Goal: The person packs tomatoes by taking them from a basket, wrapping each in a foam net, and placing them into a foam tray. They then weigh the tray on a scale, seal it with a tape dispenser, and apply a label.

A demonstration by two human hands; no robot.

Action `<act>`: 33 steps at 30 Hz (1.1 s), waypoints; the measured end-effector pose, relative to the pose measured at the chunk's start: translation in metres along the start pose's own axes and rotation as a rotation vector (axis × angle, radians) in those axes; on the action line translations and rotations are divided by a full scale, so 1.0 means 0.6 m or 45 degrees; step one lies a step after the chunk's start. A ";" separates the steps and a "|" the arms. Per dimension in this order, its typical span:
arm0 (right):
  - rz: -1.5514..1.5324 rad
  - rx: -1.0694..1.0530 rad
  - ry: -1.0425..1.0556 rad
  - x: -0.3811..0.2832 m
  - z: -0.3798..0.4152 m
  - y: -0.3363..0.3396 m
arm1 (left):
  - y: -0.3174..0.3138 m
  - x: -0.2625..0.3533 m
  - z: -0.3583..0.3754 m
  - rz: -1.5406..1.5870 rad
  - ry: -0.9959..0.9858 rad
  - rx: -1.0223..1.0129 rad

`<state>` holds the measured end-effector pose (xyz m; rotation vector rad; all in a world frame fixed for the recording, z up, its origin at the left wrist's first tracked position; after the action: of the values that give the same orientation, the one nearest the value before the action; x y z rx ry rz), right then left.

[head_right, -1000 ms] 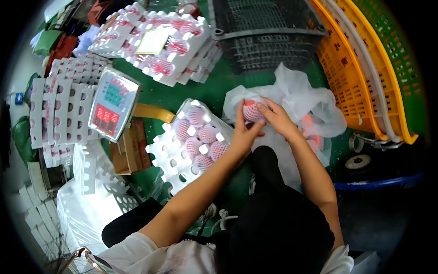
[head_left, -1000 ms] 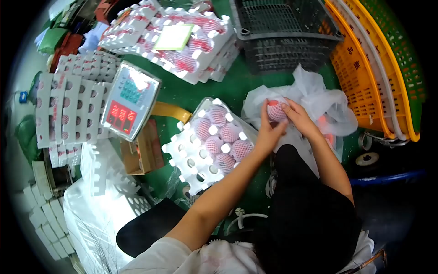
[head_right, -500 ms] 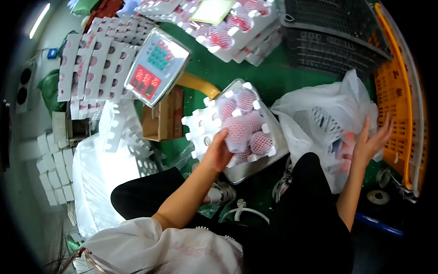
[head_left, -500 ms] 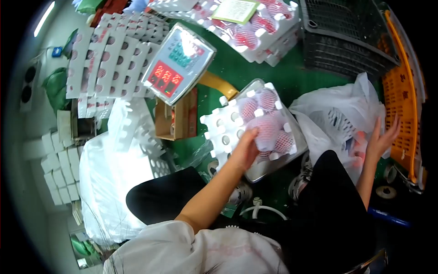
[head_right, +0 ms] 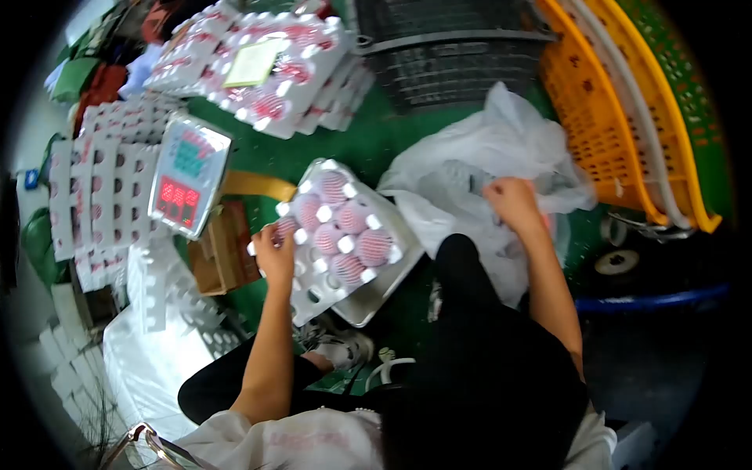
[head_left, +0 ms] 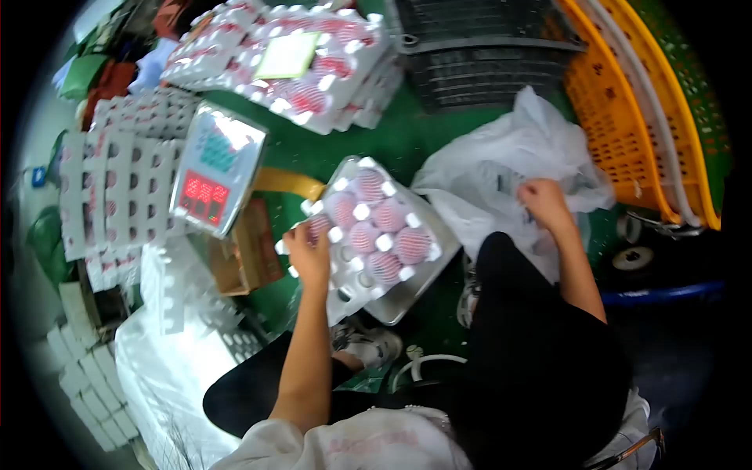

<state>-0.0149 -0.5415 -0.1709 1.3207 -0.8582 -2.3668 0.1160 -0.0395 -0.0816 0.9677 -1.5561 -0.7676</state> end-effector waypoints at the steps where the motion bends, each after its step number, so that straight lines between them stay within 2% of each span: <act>1: -0.003 -0.351 -0.217 0.014 0.005 -0.036 | -0.004 0.005 -0.004 -0.061 -0.020 -0.034; 4: 0.425 -0.447 -0.120 0.003 -0.031 -0.058 | -0.012 0.030 -0.029 -0.218 0.006 -0.148; 6: 0.524 0.410 0.347 -0.002 -0.102 -0.013 | -0.023 0.025 -0.043 -0.269 -0.065 -0.140; 8: 0.512 0.355 0.350 -0.041 -0.153 0.011 | -0.026 0.022 -0.051 -0.302 -0.084 -0.149; 11: 0.486 0.158 0.420 -0.042 -0.200 -0.049 | -0.020 0.017 -0.043 -0.315 -0.029 -0.239; 12: 0.529 0.114 0.365 -0.039 -0.204 -0.059 | -0.013 0.022 -0.034 -0.315 -0.015 -0.267; 13: 0.574 0.065 0.316 -0.041 -0.204 -0.072 | 0.005 0.050 -0.025 -0.355 -0.047 -0.200; 14: 0.618 0.010 0.273 -0.044 -0.200 -0.087 | 0.034 0.099 -0.012 -0.395 -0.225 -0.023; 15: 0.470 0.202 0.290 -0.065 -0.175 -0.067 | 0.059 0.149 -0.003 -0.261 -0.326 0.051; 16: 0.204 0.214 0.262 -0.081 -0.151 -0.056 | 0.080 0.190 0.011 -0.134 -0.415 0.126; 18: -0.313 0.198 0.201 -0.122 -0.094 -0.026 | 0.036 0.195 0.044 0.671 -0.026 -0.254; 20: -1.315 -0.288 -0.023 -0.187 -0.020 -0.057 | -0.023 0.250 0.099 1.220 0.214 -0.688; 22: -1.251 -0.395 0.267 -0.222 0.029 -0.083 | -0.030 0.322 0.132 1.483 0.258 -0.794; 24: -1.126 -0.437 0.418 -0.296 0.102 -0.090 | -0.056 0.348 0.159 1.766 0.408 -0.780; 26: -0.954 -0.443 0.605 -0.336 0.141 -0.105 | -0.063 0.330 0.170 1.741 0.449 -0.829; 28: -0.741 -0.362 0.828 -0.336 0.149 -0.107 | -0.059 0.297 0.189 1.765 0.638 -0.949; 30: -0.830 -0.634 0.691 -0.332 0.165 -0.128 | -0.059 0.255 0.212 1.623 0.773 -1.052; 32: -0.995 -0.835 0.483 -0.326 0.176 -0.151 | -0.060 0.232 0.225 1.561 0.660 -0.882; 33: -0.947 -0.745 0.632 -0.337 0.172 -0.149 | -0.061 0.235 0.225 1.535 0.600 -0.807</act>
<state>0.0083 -0.3302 -0.0507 2.0117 0.5242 -2.2613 -0.0198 -0.1845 -0.0758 -0.3036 -1.0675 -0.0934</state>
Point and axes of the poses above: each hand's wrist, its own z-axis away from the middle knuckle, its own y-axis out of the back of the hand, x = y × z, the point moved 9 cm from there along -z, towards the middle knuckle, and after that the axes turned 1 degree about z, right-handed, at the moved point
